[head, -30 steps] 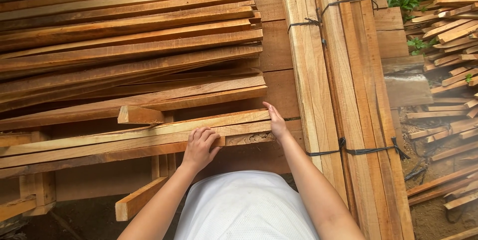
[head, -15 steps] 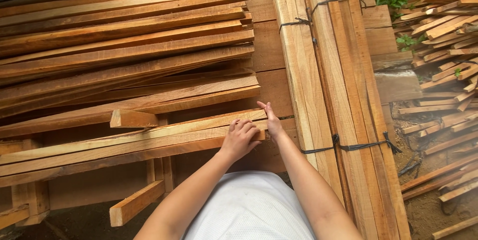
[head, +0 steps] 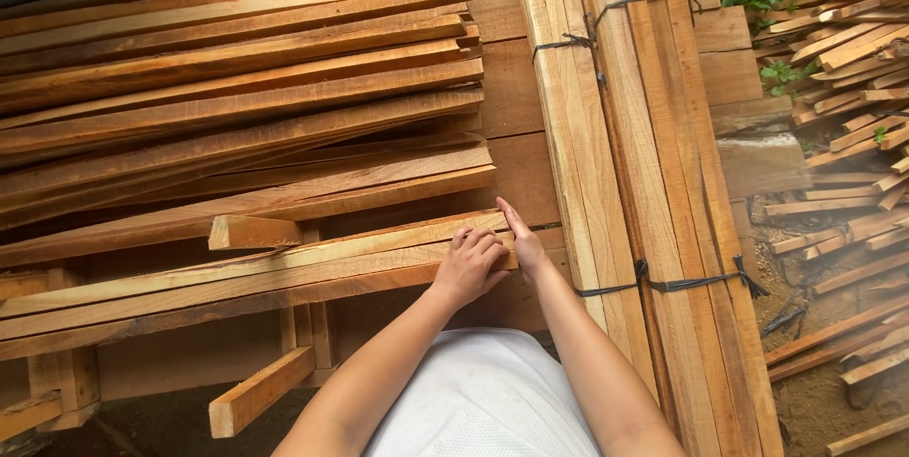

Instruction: Organizing wooden slats and tying them together into a bundle.

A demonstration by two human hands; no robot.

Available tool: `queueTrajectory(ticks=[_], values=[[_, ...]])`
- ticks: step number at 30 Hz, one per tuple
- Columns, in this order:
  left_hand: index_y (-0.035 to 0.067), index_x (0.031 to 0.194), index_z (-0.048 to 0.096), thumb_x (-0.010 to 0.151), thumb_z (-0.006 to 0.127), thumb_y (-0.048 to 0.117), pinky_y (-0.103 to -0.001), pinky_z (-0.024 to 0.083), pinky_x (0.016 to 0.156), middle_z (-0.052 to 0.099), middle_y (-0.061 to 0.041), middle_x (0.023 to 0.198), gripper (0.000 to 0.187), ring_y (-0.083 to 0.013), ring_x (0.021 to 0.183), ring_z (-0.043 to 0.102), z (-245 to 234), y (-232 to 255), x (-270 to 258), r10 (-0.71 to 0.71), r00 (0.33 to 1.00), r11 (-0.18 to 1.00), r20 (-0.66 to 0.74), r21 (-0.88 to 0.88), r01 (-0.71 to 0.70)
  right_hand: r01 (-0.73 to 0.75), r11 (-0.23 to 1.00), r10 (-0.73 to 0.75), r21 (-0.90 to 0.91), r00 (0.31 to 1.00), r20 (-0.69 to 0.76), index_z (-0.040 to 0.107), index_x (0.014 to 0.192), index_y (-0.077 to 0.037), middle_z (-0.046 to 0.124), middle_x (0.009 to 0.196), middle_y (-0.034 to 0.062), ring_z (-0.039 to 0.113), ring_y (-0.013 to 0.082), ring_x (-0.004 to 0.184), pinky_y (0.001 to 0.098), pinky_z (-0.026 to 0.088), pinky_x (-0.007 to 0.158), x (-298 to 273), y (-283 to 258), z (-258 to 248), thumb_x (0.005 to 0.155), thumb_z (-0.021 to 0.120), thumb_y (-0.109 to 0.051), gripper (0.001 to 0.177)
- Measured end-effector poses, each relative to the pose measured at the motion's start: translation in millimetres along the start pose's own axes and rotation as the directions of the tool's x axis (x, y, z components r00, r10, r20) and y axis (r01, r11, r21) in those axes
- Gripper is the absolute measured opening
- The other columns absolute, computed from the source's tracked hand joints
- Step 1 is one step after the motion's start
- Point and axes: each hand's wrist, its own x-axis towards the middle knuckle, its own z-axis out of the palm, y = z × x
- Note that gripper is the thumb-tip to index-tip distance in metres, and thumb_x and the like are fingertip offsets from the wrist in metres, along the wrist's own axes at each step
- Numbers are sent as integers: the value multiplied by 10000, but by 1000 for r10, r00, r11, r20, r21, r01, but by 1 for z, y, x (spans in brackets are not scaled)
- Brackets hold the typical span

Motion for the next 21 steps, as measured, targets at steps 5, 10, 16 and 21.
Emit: queueTrajectory(ticks=[5, 10, 16, 21], values=[[247, 1055, 664, 679, 870, 404, -426, 309, 1129, 659, 55, 1083, 457, -141, 1263, 533, 4, -1, 1, 12, 1000, 1000, -5, 4, -12, 52, 997, -52, -51, 999, -9, 404, 1569, -47, 321, 1635, 233, 172, 371, 1557, 482, 57, 1291, 4, 14, -4, 1102, 352, -275, 522], [260, 1081, 645, 695, 850, 443, -409, 309, 1129, 656, 69, 1116, 474, -132, 1267, 522, -12, 0, 4, -6, 1000, 1000, 29, 17, 5, 87, 990, -89, -115, 996, -19, 477, 1535, -64, 414, 1591, 210, 261, 337, 1532, 459, 128, 1284, 13, 20, -6, 1082, 403, -209, 481], [116, 1471, 491, 880, 663, 595, -515, 205, 1178, 505, -108, 1493, 780, -309, 1406, 394, -32, -34, -23, -379, 926, 924, 10, 53, 378, -102, 982, 82, -158, 988, -129, 427, 1561, -66, 424, 1585, 207, 321, 361, 1514, 517, 187, 1262, 15, 38, -10, 1077, 481, -514, 662], [208, 1277, 601, 947, 444, 717, -469, 309, 1074, 646, -5, 1232, 627, -226, 1206, 580, -27, -61, -33, -545, 837, 824, 46, 214, 525, -110, 956, 45, -272, 971, -234, 599, 1429, -39, 580, 1449, 218, 465, 379, 1414, 507, 334, 1205, 16, 26, 0, 1057, 554, -471, 572]])
